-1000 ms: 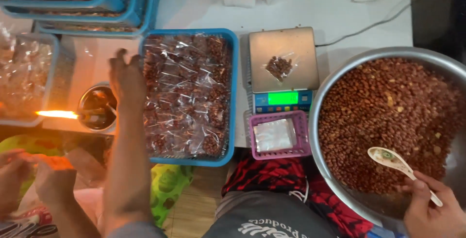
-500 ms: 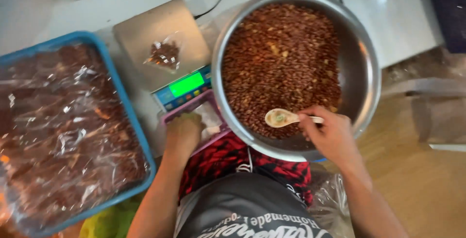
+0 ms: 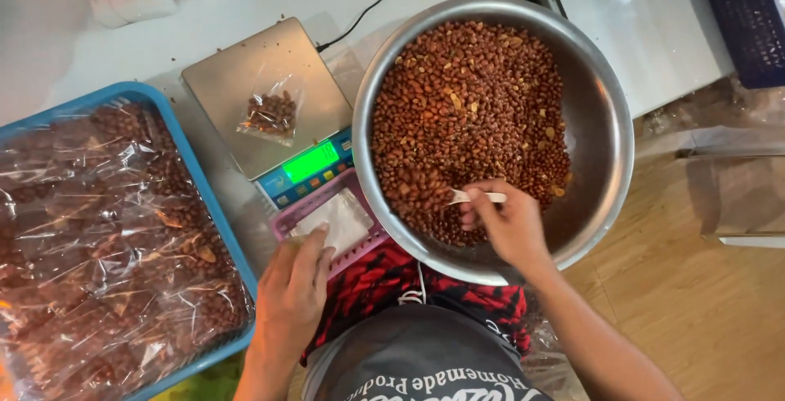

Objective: Scooping roasted peanuts from a large bowl into small plastic bags, weighing them on a digital scale, and organizing them in a tray.

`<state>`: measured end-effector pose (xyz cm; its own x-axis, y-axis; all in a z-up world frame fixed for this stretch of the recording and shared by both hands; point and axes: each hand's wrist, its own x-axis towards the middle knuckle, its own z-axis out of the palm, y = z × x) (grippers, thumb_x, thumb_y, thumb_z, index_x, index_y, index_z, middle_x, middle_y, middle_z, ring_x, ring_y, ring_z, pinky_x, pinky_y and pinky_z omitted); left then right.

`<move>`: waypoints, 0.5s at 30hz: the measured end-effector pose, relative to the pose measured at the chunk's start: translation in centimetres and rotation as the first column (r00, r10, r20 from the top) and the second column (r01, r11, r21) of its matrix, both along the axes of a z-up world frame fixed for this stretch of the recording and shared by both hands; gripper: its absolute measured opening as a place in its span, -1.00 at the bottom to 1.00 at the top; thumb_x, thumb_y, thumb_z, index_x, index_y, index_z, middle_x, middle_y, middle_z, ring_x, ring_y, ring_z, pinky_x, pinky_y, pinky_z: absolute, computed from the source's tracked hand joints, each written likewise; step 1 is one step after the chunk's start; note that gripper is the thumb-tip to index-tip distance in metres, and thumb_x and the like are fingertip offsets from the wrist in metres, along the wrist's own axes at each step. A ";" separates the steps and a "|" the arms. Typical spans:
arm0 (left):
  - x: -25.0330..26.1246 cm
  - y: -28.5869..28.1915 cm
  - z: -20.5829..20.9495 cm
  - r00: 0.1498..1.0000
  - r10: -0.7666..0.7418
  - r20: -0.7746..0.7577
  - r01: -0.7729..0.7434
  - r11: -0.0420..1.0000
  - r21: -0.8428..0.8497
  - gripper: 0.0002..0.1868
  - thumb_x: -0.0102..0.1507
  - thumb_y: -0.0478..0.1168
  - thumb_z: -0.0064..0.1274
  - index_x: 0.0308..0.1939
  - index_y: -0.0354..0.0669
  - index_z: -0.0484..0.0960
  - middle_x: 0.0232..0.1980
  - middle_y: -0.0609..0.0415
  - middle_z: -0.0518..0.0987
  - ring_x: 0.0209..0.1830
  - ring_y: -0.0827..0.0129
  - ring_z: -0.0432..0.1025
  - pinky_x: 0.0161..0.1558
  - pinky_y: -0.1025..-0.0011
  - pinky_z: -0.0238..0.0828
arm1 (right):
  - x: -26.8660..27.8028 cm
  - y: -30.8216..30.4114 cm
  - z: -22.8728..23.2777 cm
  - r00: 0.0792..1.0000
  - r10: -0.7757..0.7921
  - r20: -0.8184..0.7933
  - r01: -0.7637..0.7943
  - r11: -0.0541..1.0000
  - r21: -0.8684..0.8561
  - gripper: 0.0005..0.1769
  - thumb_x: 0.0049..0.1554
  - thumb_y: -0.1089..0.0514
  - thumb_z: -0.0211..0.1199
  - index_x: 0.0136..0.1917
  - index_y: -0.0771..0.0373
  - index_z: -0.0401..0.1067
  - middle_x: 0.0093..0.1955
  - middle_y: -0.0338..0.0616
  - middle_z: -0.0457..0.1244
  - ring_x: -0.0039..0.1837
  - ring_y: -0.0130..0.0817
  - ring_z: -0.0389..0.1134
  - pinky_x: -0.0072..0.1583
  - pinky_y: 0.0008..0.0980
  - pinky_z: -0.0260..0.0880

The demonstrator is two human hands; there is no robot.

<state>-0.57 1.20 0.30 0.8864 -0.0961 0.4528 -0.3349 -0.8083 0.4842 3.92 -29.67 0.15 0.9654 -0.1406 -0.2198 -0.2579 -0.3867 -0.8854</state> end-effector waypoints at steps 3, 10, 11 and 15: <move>1.6 -0.6 2.1 0.985 -0.095 0.143 0.106 0.992 -0.073 -0.56 0.27 -0.46 0.16 0.25 -0.38 0.55 -0.35 0.02 0.45 -0.40 0.16 0.48 -0.27 0.28 0.55 | -0.7 -1.4 0.7 0.997 -0.079 0.020 0.074 0.984 0.163 -0.78 0.29 0.26 0.17 0.07 0.48 0.54 -0.25 0.17 0.41 -0.27 -0.23 0.49 -0.19 -0.22 0.63; 5.4 -3.9 2.2 0.960 -0.262 -0.100 0.194 0.878 -0.439 -0.86 0.23 -0.27 0.24 -0.15 0.04 0.80 -0.24 0.15 0.68 -0.26 0.23 0.63 -0.16 0.32 0.62 | -2.1 -3.0 3.8 0.985 -0.146 0.094 0.130 0.979 0.158 -0.79 0.28 0.28 0.18 0.02 0.50 0.55 -0.27 0.19 0.41 -0.32 -0.25 0.48 -0.23 -0.21 0.65; 5.8 -4.3 1.4 0.933 -0.253 -0.258 0.093 0.858 -0.505 -0.88 0.25 -0.20 0.23 -0.17 0.12 0.82 -0.37 0.23 0.73 -0.35 0.30 0.65 -0.24 0.37 0.63 | -2.2 -3.2 4.0 0.983 -0.145 0.109 0.130 0.982 0.140 -0.80 0.27 0.28 0.19 0.00 0.49 0.55 -0.29 0.18 0.41 -0.34 -0.27 0.47 -0.25 -0.23 0.65; 6.1 -7.3 0.0 0.781 -0.388 -0.489 -0.175 0.616 -0.768 -0.91 0.19 -0.37 0.25 -0.27 -0.19 0.82 -0.49 -0.05 0.73 -0.56 0.49 0.50 -0.55 0.38 0.54 | -2.7 -4.3 4.2 0.978 -0.157 0.140 0.136 0.979 0.154 -0.79 0.28 0.28 0.17 -0.01 0.47 0.56 -0.30 0.15 0.40 -0.37 -0.30 0.46 -0.28 -0.26 0.64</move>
<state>5.50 -6.08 0.26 0.9805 -0.0932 -0.1727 0.1700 -0.0361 0.9848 1.26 -34.02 4.33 0.9601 -0.2606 -0.1017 -0.1619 -0.2212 -0.9617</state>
